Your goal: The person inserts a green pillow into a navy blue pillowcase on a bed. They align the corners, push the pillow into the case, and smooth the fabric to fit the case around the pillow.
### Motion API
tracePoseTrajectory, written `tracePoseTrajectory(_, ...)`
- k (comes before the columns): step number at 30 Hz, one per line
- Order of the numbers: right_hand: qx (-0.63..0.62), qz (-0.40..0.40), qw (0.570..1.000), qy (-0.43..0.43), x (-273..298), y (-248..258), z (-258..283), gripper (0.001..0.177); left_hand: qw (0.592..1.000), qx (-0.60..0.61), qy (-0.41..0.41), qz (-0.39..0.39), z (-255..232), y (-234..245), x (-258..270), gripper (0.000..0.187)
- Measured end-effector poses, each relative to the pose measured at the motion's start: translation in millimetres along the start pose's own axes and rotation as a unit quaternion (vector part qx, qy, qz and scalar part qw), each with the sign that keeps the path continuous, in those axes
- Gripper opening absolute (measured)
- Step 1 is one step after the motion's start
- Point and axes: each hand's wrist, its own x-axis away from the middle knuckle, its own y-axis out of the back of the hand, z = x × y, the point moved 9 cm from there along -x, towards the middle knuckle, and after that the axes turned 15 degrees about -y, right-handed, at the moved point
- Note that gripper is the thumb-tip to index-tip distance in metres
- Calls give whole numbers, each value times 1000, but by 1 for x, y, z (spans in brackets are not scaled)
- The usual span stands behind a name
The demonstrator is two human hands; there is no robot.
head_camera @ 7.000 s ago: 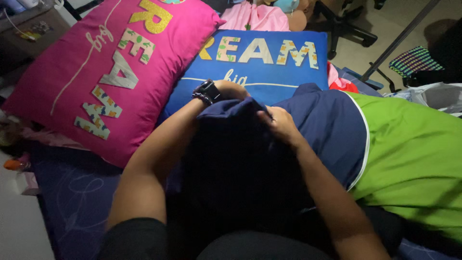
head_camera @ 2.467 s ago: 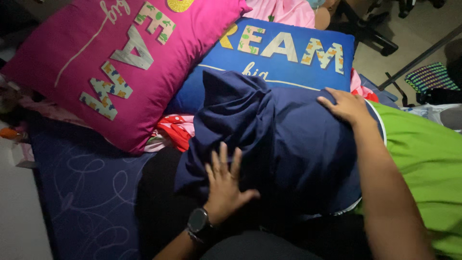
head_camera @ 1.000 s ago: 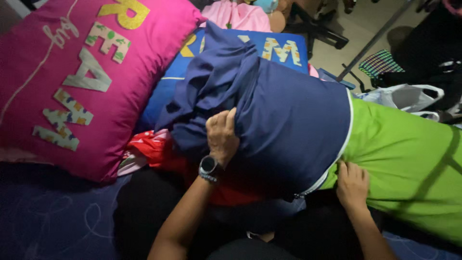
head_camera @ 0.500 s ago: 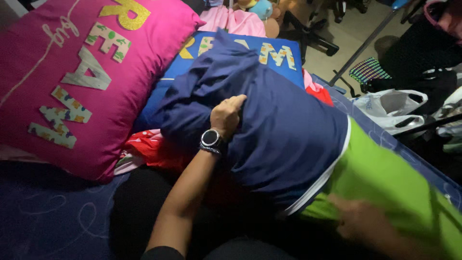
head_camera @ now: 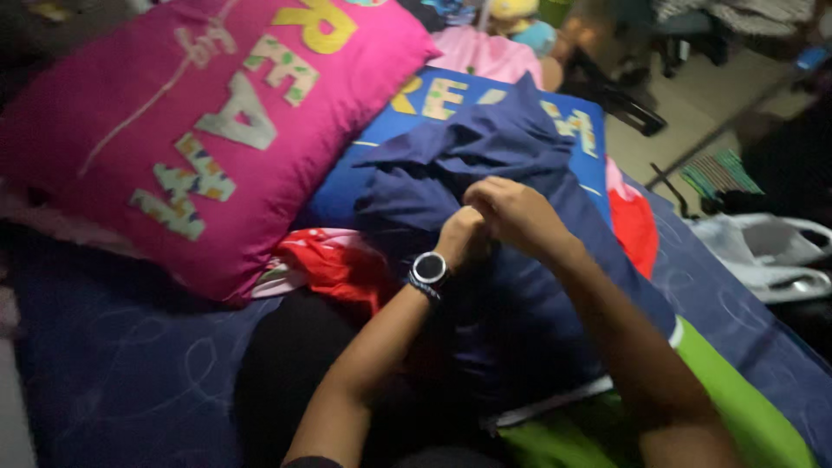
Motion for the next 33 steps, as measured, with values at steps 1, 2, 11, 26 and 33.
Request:
tracePoseTrajectory(1, -14, 8, 1000, 24, -20, -16, 1, 23, 998, -35, -52, 25, -5, -1, 5, 10)
tracePoseTrajectory(2, -28, 16, 998, 48, -35, -34, 3, 27, 996, -45, -73, 23, -8, 7, 16, 13)
tracePoseTrajectory(11, 135, -104, 985, -3, -49, -82, 19, 48, 826, 111, 328, -446, 126, 110, 197, 34)
tracePoseTrajectory(26, 118, -208, 970, 49, -70, -131, 87, 6, 836, 341, 167, -397, 156, 76, 193, 41)
tracePoseTrajectory(33, 15, -71, 989, 132, -35, -159, 101, 6, 891, 282, 126, -334, 119, 104, 173, 46)
